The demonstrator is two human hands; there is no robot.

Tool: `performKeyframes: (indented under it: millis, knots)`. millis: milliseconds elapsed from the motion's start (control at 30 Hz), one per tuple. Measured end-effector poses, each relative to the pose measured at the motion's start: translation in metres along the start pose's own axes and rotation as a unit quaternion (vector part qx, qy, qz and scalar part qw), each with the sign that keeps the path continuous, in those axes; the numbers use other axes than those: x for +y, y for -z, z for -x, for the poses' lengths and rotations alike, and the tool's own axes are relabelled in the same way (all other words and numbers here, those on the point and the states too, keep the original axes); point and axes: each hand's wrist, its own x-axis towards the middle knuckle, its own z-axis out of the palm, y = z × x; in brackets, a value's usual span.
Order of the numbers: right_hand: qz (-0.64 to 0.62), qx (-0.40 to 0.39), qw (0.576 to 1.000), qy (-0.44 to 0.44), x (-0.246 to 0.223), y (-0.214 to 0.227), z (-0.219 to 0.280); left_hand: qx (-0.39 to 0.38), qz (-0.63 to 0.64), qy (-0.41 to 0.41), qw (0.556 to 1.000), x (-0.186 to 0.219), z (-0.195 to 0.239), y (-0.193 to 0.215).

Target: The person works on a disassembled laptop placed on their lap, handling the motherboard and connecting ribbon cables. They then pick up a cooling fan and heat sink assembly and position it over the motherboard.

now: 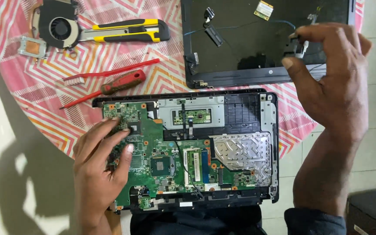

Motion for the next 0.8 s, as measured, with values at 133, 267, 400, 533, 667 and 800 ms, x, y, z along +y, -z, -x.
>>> performKeyframes:
  millis: [133, 267, 400, 533, 667, 800]
  knots:
    - [-0.053, 0.067, 0.996, 0.03, -0.032, 0.024, 0.001, 0.008, -0.025, 0.019, 0.999, -0.002, 0.008, -0.007]
    - [-0.177, 0.076, 0.981, 0.018, -0.031, 0.036, 0.021, 0.016, -0.017, -0.009, 1.0, -0.002, 0.008, -0.006]
    - [-0.155, 0.082, 0.984, -0.01, -0.018, 0.043, 0.047, -0.008, -0.06, 0.009, 0.998, -0.004, 0.008, -0.005]
    - [-0.257, 0.09, 0.956, 0.106, 0.029, 0.031, 0.07, -0.005, -0.062, 0.01, 0.998, 0.002, 0.005, -0.006]
    - [-0.259, 0.082, 0.96, 0.063, -0.002, 0.027, 0.07, 0.001, -0.017, -0.006, 1.0, -0.005, 0.009, -0.008]
    - [-0.284, 0.058, 0.957, -0.008, -0.028, 0.021, 0.074, -0.01, -0.001, -0.026, 1.0, -0.01, 0.014, -0.009]
